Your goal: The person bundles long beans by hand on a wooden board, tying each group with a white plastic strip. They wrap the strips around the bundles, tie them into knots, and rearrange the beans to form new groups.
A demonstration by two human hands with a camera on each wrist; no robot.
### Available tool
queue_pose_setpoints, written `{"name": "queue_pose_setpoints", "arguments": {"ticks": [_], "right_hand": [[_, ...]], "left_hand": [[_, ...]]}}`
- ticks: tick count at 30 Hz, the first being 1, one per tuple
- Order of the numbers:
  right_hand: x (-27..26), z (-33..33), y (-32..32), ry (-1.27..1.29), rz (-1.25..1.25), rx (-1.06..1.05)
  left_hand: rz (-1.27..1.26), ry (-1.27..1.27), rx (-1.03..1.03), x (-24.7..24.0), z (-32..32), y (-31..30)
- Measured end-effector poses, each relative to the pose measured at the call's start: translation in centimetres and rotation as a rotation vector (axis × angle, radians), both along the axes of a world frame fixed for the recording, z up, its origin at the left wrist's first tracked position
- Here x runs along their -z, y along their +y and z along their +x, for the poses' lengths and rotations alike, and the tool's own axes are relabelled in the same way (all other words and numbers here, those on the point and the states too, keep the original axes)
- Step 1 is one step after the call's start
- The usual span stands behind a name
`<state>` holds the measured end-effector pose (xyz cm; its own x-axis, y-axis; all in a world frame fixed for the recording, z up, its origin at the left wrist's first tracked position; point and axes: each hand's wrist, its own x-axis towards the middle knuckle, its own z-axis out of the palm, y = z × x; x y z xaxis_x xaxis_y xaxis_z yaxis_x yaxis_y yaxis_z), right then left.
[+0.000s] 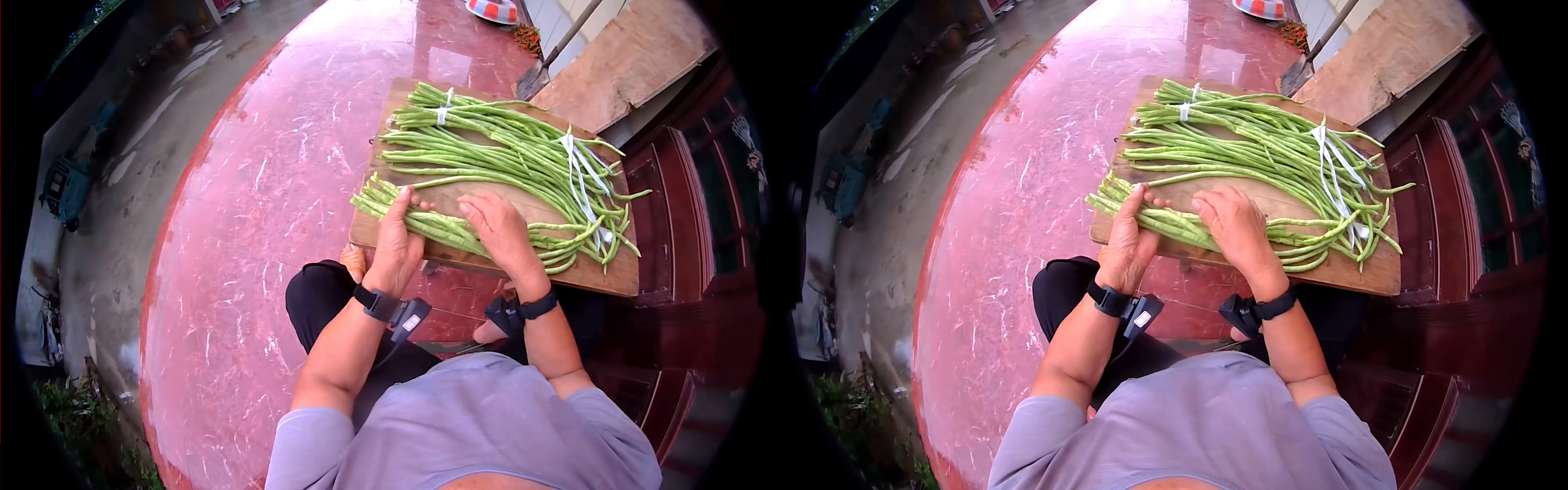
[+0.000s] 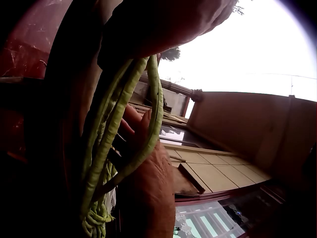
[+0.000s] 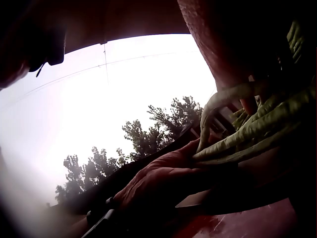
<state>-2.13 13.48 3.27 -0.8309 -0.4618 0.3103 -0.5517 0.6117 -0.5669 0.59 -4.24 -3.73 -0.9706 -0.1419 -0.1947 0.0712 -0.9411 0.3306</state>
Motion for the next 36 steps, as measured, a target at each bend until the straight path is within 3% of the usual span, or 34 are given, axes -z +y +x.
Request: {"name": "queue_pose_setpoints", "arguments": {"ticks": [3, 14, 20, 27, 36], "right_hand": [[-0.2, -2.2, 0.0, 0.147, 0.082, -0.016], [1.9, -6.6, -0.2, 0.321, 0.465, -0.015], [2.4, -6.4, 0.4, 0.128, 0.296, -0.037], [1.0, -3.7, 0.0, -0.108, -0.19, 0.043], [0.6, 0.0, -0.4, -0.128, -0.17, 0.052]], "left_hand": [[0.052, -0.168, -0.069, -0.5, 0.3, 0.5], [-0.001, -0.215, -0.074, -1.0, 0.4, 0.3], [0.059, -0.225, -0.047, -1.1, 0.3, 0.1], [-0.031, -0.178, -0.046, -2.4, 0.7, 0.3], [-0.112, -0.043, 0.01, -2.0, 0.4, 0.4]]}}
